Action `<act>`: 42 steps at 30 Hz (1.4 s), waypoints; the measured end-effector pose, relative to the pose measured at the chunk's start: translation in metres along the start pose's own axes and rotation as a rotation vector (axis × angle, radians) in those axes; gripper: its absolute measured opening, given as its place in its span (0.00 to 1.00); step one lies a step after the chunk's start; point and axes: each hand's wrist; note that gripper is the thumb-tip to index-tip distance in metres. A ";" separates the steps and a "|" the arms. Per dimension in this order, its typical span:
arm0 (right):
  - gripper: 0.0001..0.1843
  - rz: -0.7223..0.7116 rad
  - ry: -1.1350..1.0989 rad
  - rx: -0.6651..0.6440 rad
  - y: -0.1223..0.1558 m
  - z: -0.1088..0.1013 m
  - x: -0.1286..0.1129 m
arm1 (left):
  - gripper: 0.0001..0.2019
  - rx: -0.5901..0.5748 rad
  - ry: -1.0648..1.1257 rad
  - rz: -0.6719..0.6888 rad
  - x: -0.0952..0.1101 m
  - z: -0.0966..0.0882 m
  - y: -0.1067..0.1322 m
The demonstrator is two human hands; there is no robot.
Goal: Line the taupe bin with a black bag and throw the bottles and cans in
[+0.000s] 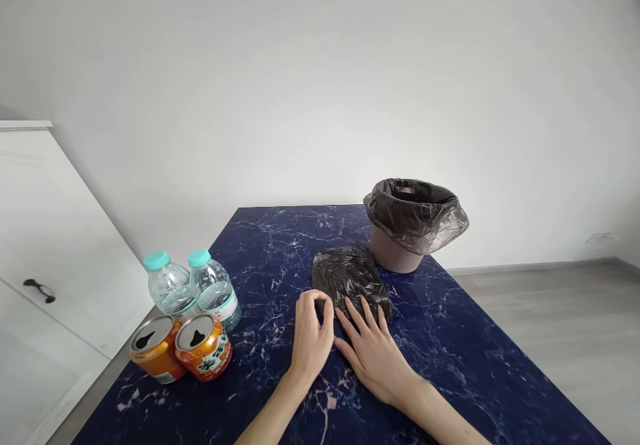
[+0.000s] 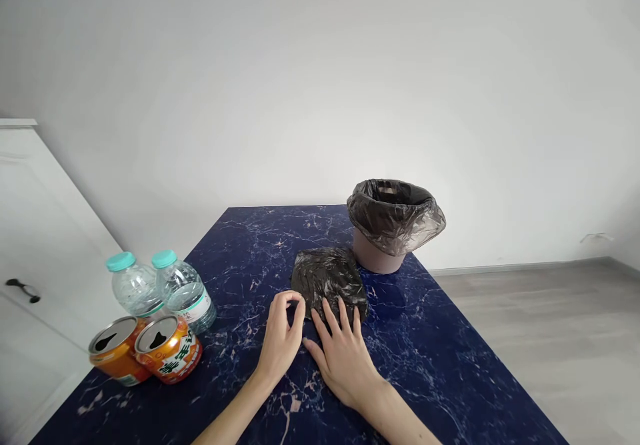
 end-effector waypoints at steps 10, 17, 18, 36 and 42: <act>0.35 -0.045 0.030 -0.075 -0.046 0.000 0.014 | 0.08 -0.023 -0.051 0.056 -0.001 0.001 0.002; 0.33 -0.065 -0.016 -0.030 -0.043 0.009 0.020 | 0.06 -0.076 -0.127 0.126 -0.002 0.002 0.001; 0.33 -0.079 -0.028 0.000 -0.043 0.007 0.022 | 0.07 -0.086 -0.139 0.141 -0.001 0.002 0.002; 0.26 -0.037 0.207 0.629 -0.105 -0.178 0.184 | 0.32 -0.281 -0.465 0.279 -0.021 0.021 0.009; 0.27 -0.140 0.158 0.626 -0.074 -0.200 0.180 | 0.32 -0.299 -0.466 0.246 -0.022 0.030 -0.002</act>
Point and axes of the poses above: each hand's wrist, its own y-axis away from the middle knuckle, its own z-axis out of the palm, x = y × z, and after that the axes turned 7 degrees about x, right-handed
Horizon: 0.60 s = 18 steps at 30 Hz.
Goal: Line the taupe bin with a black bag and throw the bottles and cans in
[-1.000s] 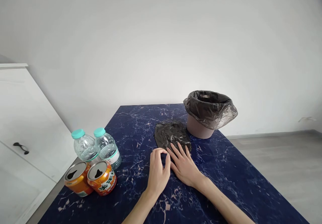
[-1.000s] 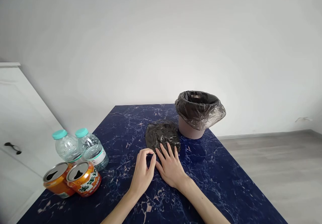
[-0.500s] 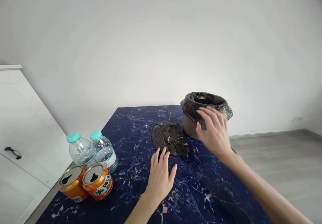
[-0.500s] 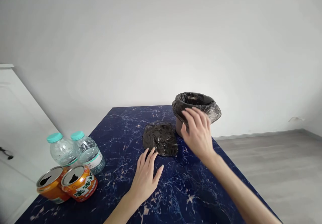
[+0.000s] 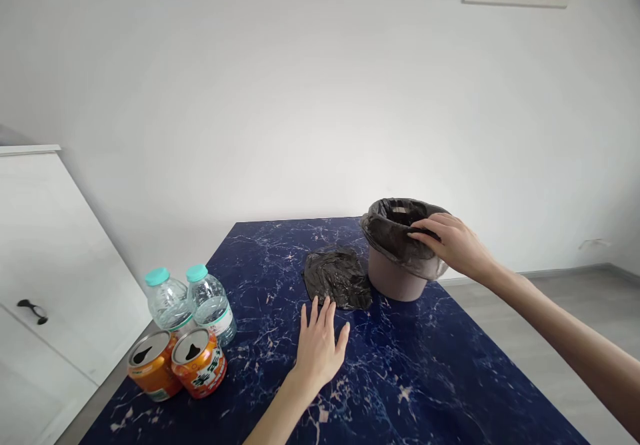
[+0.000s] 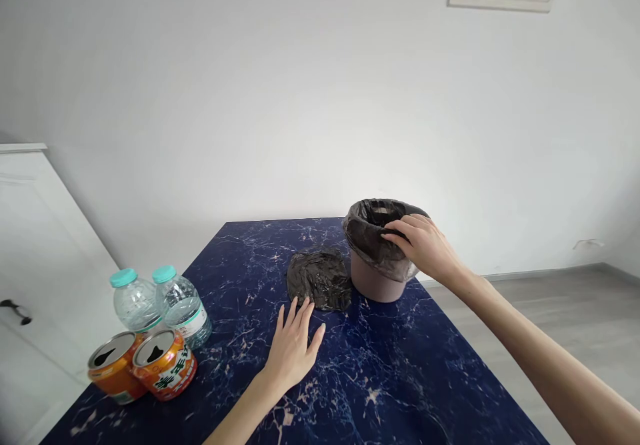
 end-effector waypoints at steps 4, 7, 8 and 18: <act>0.24 -0.056 -0.042 0.025 0.033 -0.045 -0.010 | 0.33 -0.012 0.018 -0.014 0.003 0.012 -0.018; 0.20 -0.081 -0.058 0.063 0.056 -0.077 -0.019 | 0.32 -0.032 0.040 -0.025 0.012 0.023 -0.034; 0.19 -0.090 -0.059 0.074 0.063 -0.085 -0.021 | 0.31 -0.040 0.049 -0.030 0.016 0.027 -0.039; 0.18 -0.021 -0.030 0.072 0.081 -0.111 -0.037 | 0.21 -0.040 0.144 0.069 0.075 0.062 -0.095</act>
Point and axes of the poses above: each hand's wrist, its own y-axis away from the middle knuckle, its own z-axis out of the palm, x = y × z, and after that the axes turned 7 degrees about x, right-handed
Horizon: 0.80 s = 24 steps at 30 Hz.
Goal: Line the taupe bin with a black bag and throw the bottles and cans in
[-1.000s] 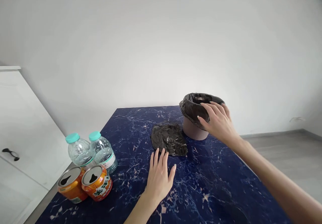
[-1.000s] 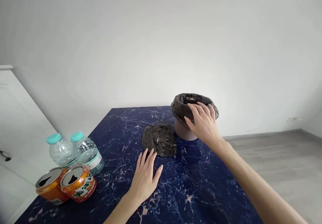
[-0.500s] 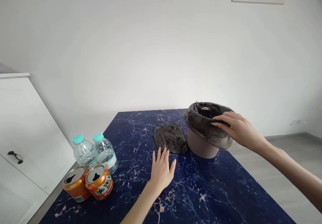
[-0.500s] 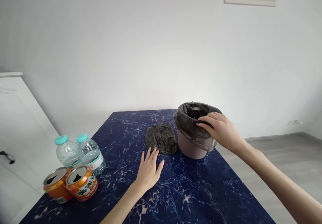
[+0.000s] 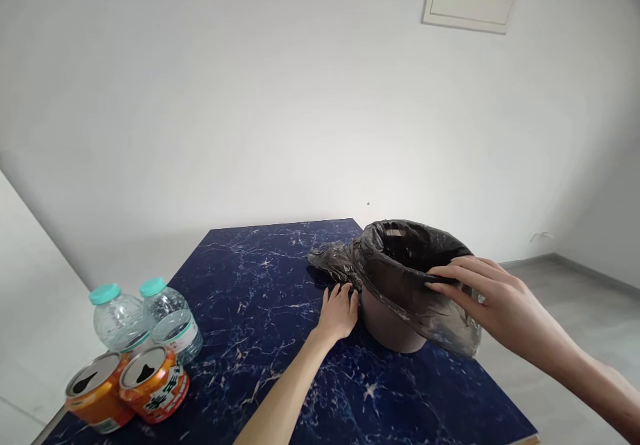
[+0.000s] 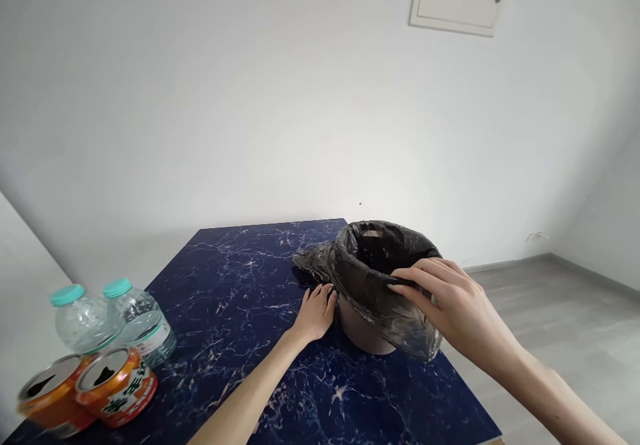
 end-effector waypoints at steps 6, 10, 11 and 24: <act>0.17 0.064 -0.016 0.032 -0.002 0.008 -0.013 | 0.19 0.136 -0.100 0.029 0.009 -0.003 -0.010; 0.14 0.066 -0.025 0.041 0.001 0.012 -0.015 | 0.20 0.086 -0.186 0.009 -0.001 0.003 -0.021; 0.13 0.064 -0.028 0.042 0.001 0.012 -0.015 | 0.20 0.059 -0.203 0.003 -0.004 0.006 -0.024; 0.09 0.063 -0.051 0.019 -0.001 0.012 -0.017 | 0.21 -0.178 -0.235 0.203 -0.014 0.023 -0.052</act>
Point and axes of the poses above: each hand's wrist, its own y-axis away from the middle knuckle, its own z-axis out of the palm, x = y × z, and after that the axes turned 7 degrees about x, right-handed
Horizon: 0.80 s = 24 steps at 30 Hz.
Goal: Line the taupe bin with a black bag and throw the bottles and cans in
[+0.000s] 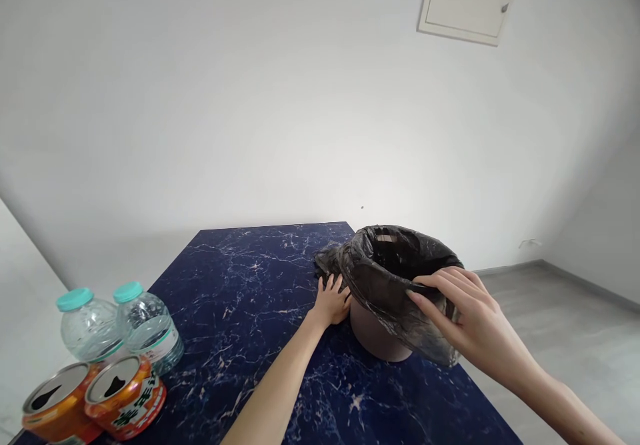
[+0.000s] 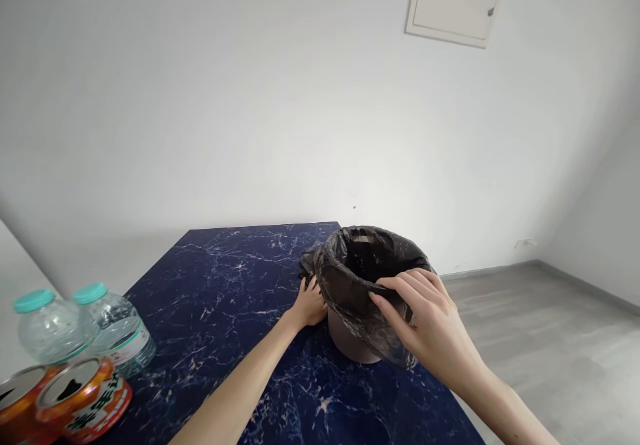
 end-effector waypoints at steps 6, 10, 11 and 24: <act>0.10 0.000 0.027 -0.023 0.004 0.000 0.002 | 0.24 0.058 0.007 -0.016 0.005 0.001 0.007; 0.12 -0.014 0.056 -0.025 0.008 0.003 0.002 | 0.27 0.088 0.001 -0.115 0.003 -0.007 0.036; 0.12 -0.018 0.067 -0.016 0.009 0.004 0.002 | 0.28 0.082 0.000 -0.134 0.003 -0.011 0.045; 0.20 -0.028 0.103 0.125 0.020 0.010 -0.024 | 0.28 0.085 -0.080 0.048 0.004 -0.092 0.225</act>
Point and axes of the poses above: each hand's wrist, its own y-axis away from the middle knuckle, its own z-axis out of the palm, x = y × z, and after that the axes turned 7 degrees about x, right-handed
